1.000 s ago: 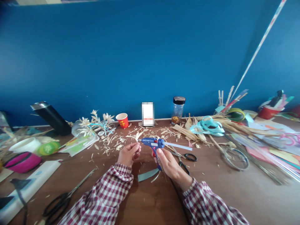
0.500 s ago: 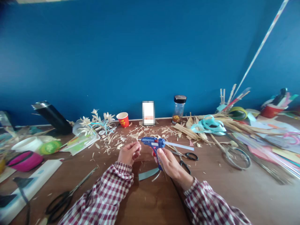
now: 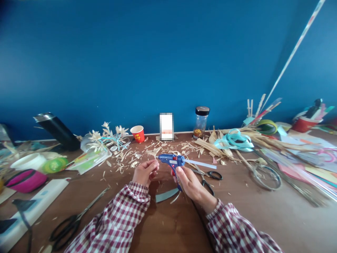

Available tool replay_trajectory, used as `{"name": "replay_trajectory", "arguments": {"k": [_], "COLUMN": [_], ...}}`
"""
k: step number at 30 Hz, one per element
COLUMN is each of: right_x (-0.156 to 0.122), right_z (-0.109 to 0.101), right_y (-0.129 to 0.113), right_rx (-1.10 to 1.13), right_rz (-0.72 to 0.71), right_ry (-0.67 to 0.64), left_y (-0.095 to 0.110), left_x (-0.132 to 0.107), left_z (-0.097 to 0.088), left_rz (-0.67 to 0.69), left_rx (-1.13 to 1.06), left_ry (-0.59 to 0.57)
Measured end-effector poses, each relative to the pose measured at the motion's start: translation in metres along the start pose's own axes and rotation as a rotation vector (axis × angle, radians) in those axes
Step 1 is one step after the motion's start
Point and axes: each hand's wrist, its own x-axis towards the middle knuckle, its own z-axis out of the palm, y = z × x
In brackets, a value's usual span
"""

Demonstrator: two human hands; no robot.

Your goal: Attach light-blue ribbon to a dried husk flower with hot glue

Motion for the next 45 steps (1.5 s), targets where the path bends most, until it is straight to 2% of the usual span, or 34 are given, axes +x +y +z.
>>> {"name": "replay_trajectory", "arguments": {"k": [24,29,34,40,45], "right_x": [0.003,0.003,0.003,0.004,0.004], "right_z": [0.0,0.002,0.002,0.001,0.002], "right_y": [0.009,0.01,0.008,0.012,0.009], "right_rx": [0.027,0.024,0.06,0.034,0.037], "right_rz": [0.014,0.027,0.026,0.008,0.031], "right_ry": [0.017,-0.013,0.032,-0.006,0.002], "left_y": [-0.001,0.0,0.001,-0.002,-0.003], "left_x": [0.0,-0.001,-0.001,0.002,0.004], "left_z": [0.0,0.0,0.001,0.0,-0.001], "left_rz": [0.054,0.052,0.047,0.056,0.051], "left_rx": [0.036,0.057,0.054,0.054,-0.021], "left_ry": [0.026,0.029,0.039,0.044,0.027]}}
